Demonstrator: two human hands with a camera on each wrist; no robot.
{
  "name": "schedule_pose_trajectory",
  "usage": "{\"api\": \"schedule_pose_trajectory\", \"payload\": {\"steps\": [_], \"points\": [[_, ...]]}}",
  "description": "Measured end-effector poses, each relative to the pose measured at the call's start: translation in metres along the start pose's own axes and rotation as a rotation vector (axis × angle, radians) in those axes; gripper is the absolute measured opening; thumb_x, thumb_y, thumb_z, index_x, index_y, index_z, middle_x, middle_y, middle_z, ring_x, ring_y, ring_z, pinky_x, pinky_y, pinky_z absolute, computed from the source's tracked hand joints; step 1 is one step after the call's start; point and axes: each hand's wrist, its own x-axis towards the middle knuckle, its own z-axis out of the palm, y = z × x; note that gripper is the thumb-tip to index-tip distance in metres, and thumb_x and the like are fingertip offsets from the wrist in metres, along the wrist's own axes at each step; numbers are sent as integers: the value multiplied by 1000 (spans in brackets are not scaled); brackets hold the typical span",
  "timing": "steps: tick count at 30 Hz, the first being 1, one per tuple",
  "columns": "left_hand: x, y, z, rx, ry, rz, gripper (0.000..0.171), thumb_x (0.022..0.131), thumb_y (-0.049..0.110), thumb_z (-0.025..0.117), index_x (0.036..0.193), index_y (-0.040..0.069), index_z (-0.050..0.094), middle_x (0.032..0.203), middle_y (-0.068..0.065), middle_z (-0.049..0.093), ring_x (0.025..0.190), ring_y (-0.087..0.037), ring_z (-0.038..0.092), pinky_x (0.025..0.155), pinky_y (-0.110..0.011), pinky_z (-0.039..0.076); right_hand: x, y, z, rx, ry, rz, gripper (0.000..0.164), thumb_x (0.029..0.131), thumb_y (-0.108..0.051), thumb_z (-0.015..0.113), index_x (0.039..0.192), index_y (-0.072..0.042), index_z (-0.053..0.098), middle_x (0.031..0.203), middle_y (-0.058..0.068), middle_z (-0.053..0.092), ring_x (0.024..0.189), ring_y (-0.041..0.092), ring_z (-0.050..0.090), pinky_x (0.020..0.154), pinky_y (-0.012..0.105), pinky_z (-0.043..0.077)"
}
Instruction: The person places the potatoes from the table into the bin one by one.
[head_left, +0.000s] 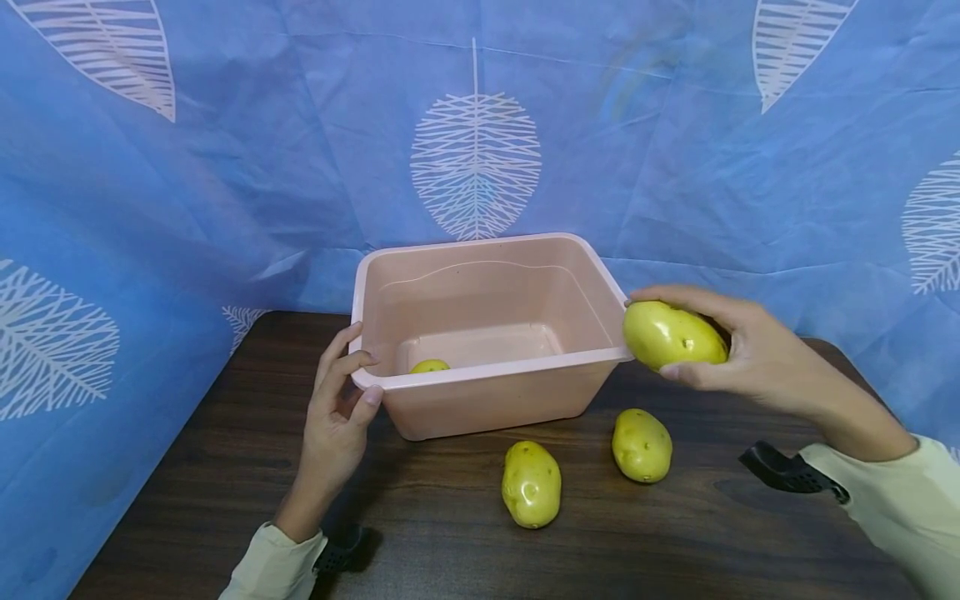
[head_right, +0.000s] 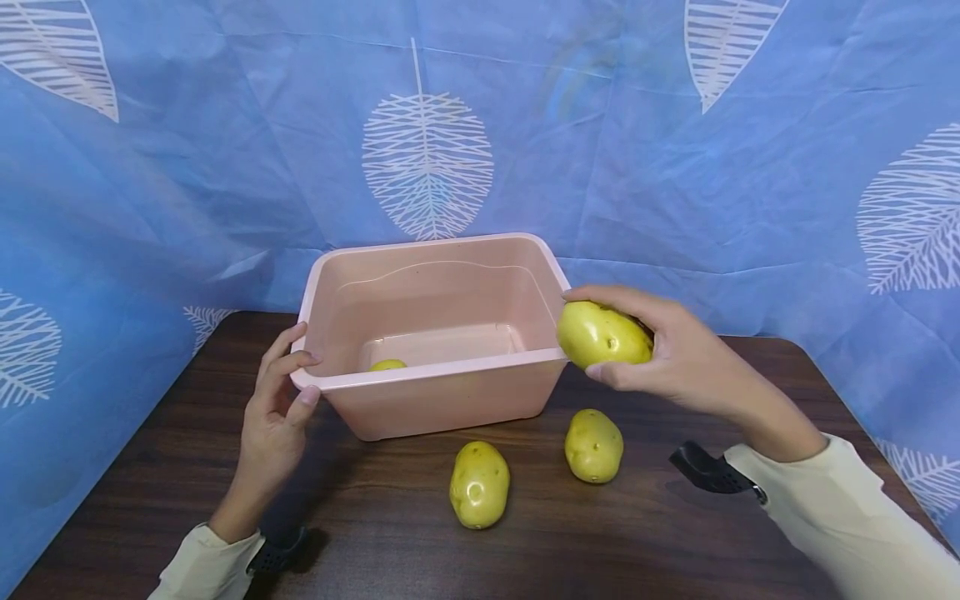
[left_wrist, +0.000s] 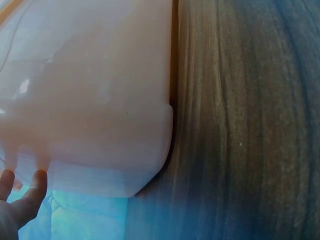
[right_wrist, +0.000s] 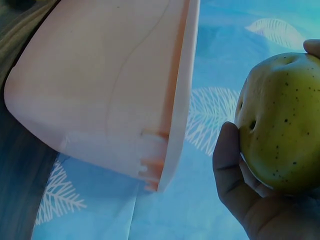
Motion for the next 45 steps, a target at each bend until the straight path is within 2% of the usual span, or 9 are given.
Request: {"api": "schedule_pose_trajectory", "payload": {"steps": [6,13,24,31,38,45], "points": [[0,0,0,13,0,-9,36,95,-5,60,130,0,58,167,0,34,151,-28,33,109,-16,45,7,-7,5,18,-34,-61,71,86,-5,78,150,-25,56,133,-5,66,104,15,63,78,27,55],[0,0,1,14,2,-14,36,95,-6,60,130,-1,58,167,-1,34,150,-28,34,109,-16,45,16,-13,8,1,-56,-90,74,84,-9,80,151,-31,55,135,-9,65,105,15,62,77,28,55],[0,0,0,32,16,-27,35,94,-5,61,129,0,59,167,2,35,151,-27,34,109,-15,45,37,-27,13,-3,-74,-115,71,83,-12,80,146,-37,58,128,-7,65,102,18,62,76,29,55],[-1,0,0,31,9,-40,35,95,-5,62,129,0,58,167,3,34,151,-27,33,109,-15,44,52,-36,14,34,-94,-62,68,83,-16,78,146,-36,59,123,-1,68,98,22,62,72,32,57],[-1,0,0,38,5,-33,35,95,-5,61,129,0,58,167,2,34,151,-27,33,109,-14,44,68,-37,16,18,-129,-61,72,85,-19,77,153,-26,54,128,4,67,101,24,58,78,31,52],[-1,0,0,22,3,-29,36,95,-6,61,130,0,59,167,1,34,151,-27,33,109,-16,45,83,-43,19,50,-147,-59,67,88,-20,74,151,-30,55,130,2,66,104,26,59,83,34,52]]}}
